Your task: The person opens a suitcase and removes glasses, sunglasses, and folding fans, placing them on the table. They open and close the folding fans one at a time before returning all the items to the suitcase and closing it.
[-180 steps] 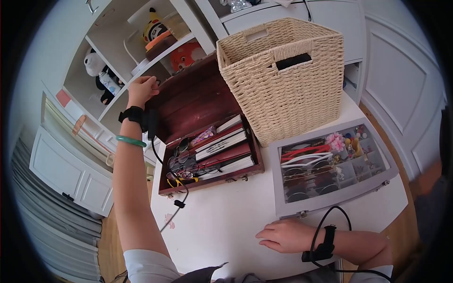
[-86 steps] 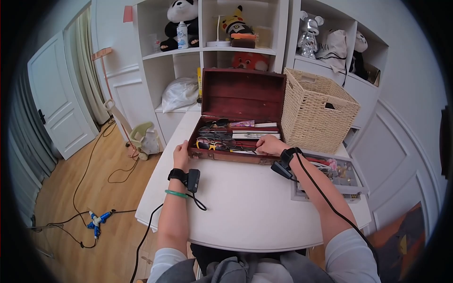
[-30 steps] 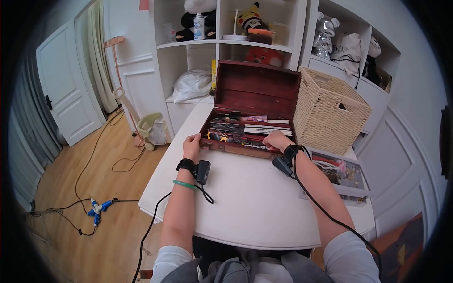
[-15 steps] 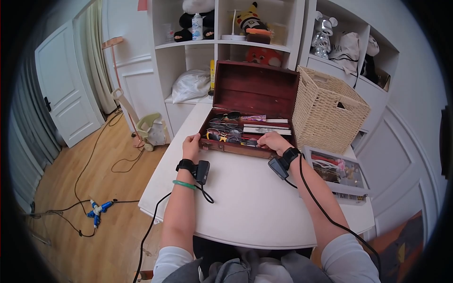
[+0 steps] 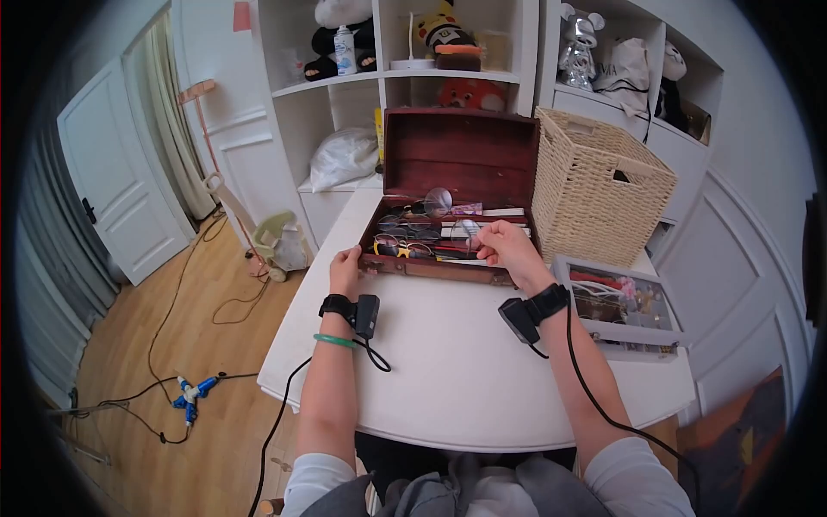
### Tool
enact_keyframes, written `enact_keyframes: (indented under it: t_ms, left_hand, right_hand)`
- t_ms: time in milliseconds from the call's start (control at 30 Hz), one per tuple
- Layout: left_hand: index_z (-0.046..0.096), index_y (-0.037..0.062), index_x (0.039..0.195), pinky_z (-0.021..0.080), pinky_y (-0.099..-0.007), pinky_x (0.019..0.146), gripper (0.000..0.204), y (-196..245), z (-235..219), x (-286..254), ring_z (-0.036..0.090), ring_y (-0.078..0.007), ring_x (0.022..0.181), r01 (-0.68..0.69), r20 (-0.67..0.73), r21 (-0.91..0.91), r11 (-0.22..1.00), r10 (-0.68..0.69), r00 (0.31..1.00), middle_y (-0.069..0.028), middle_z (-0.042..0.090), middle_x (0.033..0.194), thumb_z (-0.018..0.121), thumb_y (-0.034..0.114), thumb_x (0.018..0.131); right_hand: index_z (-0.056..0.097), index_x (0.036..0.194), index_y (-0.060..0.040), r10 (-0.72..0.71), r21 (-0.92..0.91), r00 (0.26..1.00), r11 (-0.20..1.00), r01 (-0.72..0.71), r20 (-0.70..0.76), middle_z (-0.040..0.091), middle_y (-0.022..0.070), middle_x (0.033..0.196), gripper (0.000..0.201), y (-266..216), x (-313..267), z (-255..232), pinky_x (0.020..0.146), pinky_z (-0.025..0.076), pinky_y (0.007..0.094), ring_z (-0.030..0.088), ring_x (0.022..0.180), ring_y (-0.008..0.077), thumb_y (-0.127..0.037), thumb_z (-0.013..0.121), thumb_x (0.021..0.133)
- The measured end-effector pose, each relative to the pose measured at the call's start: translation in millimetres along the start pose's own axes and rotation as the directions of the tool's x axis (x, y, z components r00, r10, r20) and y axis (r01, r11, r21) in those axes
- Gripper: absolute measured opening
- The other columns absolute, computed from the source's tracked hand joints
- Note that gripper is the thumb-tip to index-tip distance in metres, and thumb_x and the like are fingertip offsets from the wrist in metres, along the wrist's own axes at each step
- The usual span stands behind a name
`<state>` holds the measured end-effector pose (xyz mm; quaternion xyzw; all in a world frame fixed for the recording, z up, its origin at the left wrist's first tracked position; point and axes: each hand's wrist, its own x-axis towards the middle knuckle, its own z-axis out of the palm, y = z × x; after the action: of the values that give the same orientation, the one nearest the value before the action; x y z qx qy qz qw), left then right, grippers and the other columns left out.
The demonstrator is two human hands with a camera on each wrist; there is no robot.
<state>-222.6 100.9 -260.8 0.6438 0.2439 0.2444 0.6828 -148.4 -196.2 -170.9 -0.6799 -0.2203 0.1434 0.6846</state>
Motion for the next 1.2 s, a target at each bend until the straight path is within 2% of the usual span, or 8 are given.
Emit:
enact_keyframes:
  t_ms: [167,267,533,600,733,867,1000,1200]
  left_hand:
    - [0.058,0.0030,0.102,0.043,-0.0248,0.065,0.033,-8,-3,9,0.054,-0.0096,0.075,-0.001,0.009,0.018,1.000,0.001,1.000,-0.0014,0.061,0.087,0.055,0.033,0.088]
    - [0.058,0.0031,0.103,0.044,-0.0243,0.065,0.032,-11,-5,14,0.055,-0.0099,0.076,-0.002,0.021,0.032,0.999,0.002,1.000,-0.0016,0.060,0.087,0.055,0.032,0.089]
    - [0.057,0.0023,0.104,0.046,-0.0262,0.065,0.033,-10,-7,12,0.056,-0.0119,0.073,-0.005,0.028,0.051,0.999,0.004,1.000,-0.0026,0.060,0.088,0.054,0.032,0.090]
    - [0.056,0.0030,0.107,0.046,-0.0264,0.067,0.033,-6,-10,10,0.057,-0.0125,0.078,0.002,0.089,0.032,0.999,-0.005,0.996,-0.0023,0.060,0.091,0.053,0.032,0.090]
    - [0.055,0.0039,0.109,0.045,-0.0276,0.071,0.033,4,-17,4,0.056,-0.0130,0.084,0.064,0.154,0.031,0.998,-0.068,0.986,-0.0018,0.060,0.096,0.051,0.031,0.091]
    - [0.053,0.0064,0.115,0.042,-0.0305,0.082,0.039,1,-25,8,0.052,-0.0149,0.097,0.093,0.247,-0.022,0.995,-0.085,0.965,-0.0029,0.057,0.105,0.047,0.038,0.093]
    - [0.051,0.0058,0.119,0.040,-0.0316,0.089,0.049,-6,-33,12,0.049,-0.0170,0.103,0.138,0.313,-0.062,0.989,-0.112,0.943,-0.0062,0.055,0.110,0.042,0.046,0.093]
    - [0.048,0.0014,0.122,0.042,-0.0324,0.091,0.057,0,-38,-1,0.052,-0.0197,0.103,0.111,0.282,0.011,0.994,-0.109,0.953,-0.0111,0.054,0.115,0.043,0.050,0.092]
  right_hand:
    - [0.054,0.090,-0.0053,-0.021,0.185,0.984,0.983,-0.013,0.179,0.060,0.0043,0.088,0.010,-6,-24,6,0.058,0.046,0.0201,0.056,0.067,0.0076,-0.015,0.057,0.088]
    - [0.054,0.091,-0.0053,-0.033,0.175,0.972,0.985,-0.009,0.234,0.060,0.0043,0.089,0.012,-11,-31,9,0.060,0.047,0.0201,0.056,0.067,0.0073,-0.017,0.057,0.089]
    - [0.054,0.093,-0.0039,-0.071,0.268,0.957,0.963,-0.007,0.281,0.062,0.0051,0.089,0.014,-17,-36,6,0.060,0.048,0.0210,0.057,0.065,0.0075,-0.017,0.058,0.089]
    - [0.054,0.092,-0.0032,-0.023,0.164,0.923,0.986,-0.043,0.384,0.062,0.0064,0.087,0.016,-10,-33,3,0.058,0.049,0.0217,0.058,0.064,0.0085,-0.017,0.060,0.088]
    - [0.055,0.088,-0.0027,0.111,0.019,0.872,0.990,-0.137,0.477,0.064,0.0073,0.083,0.013,6,-32,11,0.055,0.048,0.0213,0.058,0.062,0.0091,-0.015,0.060,0.086]
    - [0.056,0.087,-0.0030,0.222,-0.087,0.826,0.974,-0.208,0.518,0.065,0.0082,0.083,0.012,35,-30,27,0.056,0.048,0.0207,0.058,0.062,0.0093,-0.014,0.060,0.085]
    - [0.056,0.088,-0.0023,0.258,-0.098,0.816,0.965,-0.243,0.517,0.065,0.0093,0.085,0.013,54,-28,38,0.056,0.049,0.0224,0.058,0.062,0.0095,-0.014,0.059,0.085]
    - [0.056,0.089,-0.0014,0.313,-0.168,0.843,0.949,-0.266,0.438,0.063,0.0077,0.079,0.011,71,-22,49,0.056,0.049,0.0233,0.059,0.064,0.0106,-0.012,0.057,0.086]
